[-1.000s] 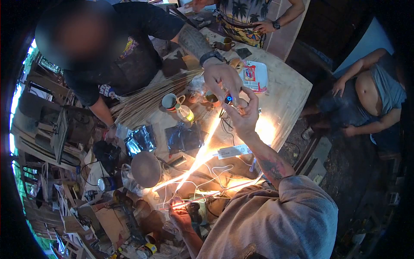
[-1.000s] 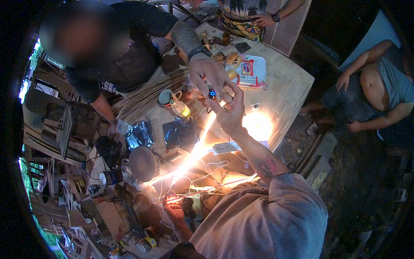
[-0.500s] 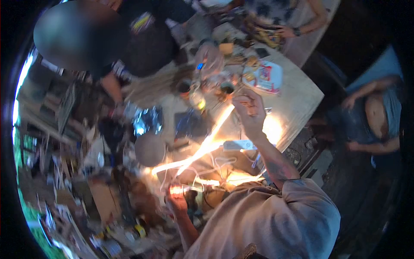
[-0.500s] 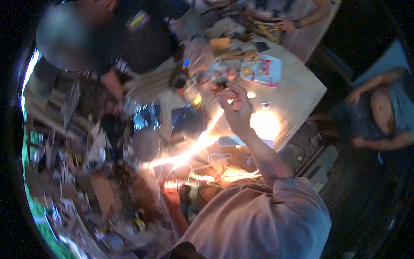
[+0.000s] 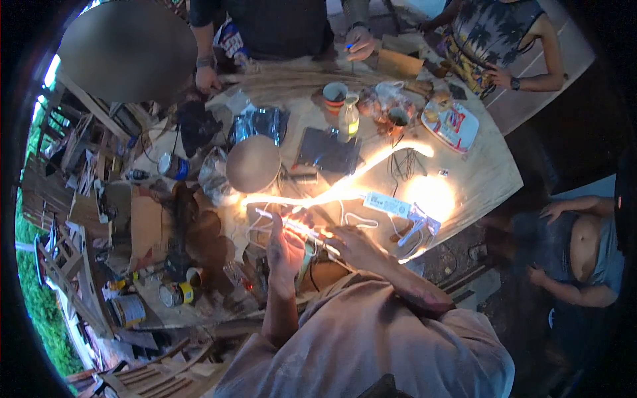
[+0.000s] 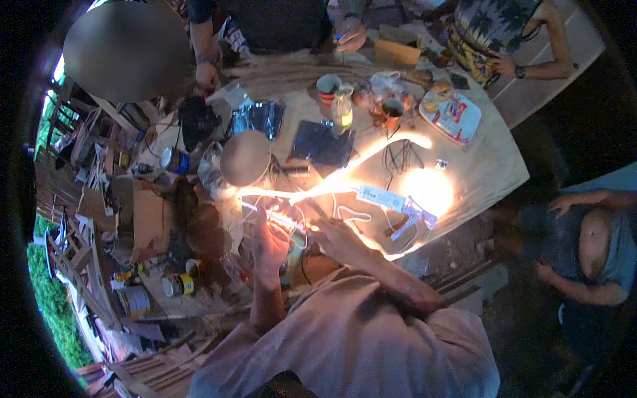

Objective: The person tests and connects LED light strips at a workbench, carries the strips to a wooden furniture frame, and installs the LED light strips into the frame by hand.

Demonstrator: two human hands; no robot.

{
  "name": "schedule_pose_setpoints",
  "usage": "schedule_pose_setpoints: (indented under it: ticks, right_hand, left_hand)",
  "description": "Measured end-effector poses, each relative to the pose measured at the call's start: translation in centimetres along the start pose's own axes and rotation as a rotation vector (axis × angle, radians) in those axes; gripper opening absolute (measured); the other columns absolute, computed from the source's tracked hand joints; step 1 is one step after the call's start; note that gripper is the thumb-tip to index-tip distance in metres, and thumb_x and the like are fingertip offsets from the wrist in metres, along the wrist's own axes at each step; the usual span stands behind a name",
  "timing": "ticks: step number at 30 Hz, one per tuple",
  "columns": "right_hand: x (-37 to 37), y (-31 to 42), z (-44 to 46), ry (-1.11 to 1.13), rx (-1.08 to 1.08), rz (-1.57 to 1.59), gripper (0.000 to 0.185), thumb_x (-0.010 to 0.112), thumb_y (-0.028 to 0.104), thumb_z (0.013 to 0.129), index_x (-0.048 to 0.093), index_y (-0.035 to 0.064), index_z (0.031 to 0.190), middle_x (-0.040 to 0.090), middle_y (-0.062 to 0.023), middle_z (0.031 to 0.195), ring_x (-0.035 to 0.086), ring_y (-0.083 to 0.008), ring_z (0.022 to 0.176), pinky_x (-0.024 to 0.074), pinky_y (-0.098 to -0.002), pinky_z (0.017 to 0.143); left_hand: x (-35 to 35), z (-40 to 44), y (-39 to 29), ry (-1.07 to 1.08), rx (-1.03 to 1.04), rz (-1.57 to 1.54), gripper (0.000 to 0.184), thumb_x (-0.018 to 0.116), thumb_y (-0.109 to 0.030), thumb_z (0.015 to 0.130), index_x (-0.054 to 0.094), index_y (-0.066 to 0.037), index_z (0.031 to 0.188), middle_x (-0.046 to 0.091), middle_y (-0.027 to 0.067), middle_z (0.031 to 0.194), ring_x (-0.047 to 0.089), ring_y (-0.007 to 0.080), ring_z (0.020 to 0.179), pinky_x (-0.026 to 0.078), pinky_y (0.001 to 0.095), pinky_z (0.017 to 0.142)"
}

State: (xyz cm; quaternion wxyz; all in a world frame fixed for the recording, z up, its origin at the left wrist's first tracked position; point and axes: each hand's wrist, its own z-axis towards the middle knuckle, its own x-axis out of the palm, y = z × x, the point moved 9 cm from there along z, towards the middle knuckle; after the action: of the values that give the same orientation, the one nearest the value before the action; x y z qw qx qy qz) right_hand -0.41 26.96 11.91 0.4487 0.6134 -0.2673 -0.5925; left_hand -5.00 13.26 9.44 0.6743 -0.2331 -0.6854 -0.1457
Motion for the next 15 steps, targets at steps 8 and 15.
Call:
schedule_pose_setpoints:
  ticks: [8, 15]
  right_hand:
    - [-3.1, -1.0, -2.5, -0.067, 0.191, 0.004, 0.038, 0.061, 0.03, 0.09, 0.058, 0.0022, 0.117, 0.065, -0.0191, 0.104, 0.062, -0.0334, 0.099, 0.048, -0.0398, 0.085]
    - [-12.0, -11.2, -10.7, -0.64, 0.358, 0.107, 0.03, 0.061, 0.017, 0.092, 0.057, 0.0012, 0.118, 0.063, -0.0103, 0.102, 0.06, -0.0178, 0.096, 0.0489, -0.0312, 0.083]
  left_hand:
    - [-2.5, -2.3, -0.7, -0.417, 0.137, 0.483, 0.049, 0.053, -0.043, 0.095, 0.048, -0.007, 0.126, 0.049, 0.0204, 0.13, 0.046, 0.0334, 0.123, 0.033, 0.0493, 0.107]
    - [-4.1, -3.3, -1.8, -0.311, 0.108, 0.425, 0.053, 0.05, -0.046, 0.095, 0.044, -0.006, 0.13, 0.042, 0.0244, 0.136, 0.039, 0.0359, 0.129, 0.024, 0.0526, 0.112]
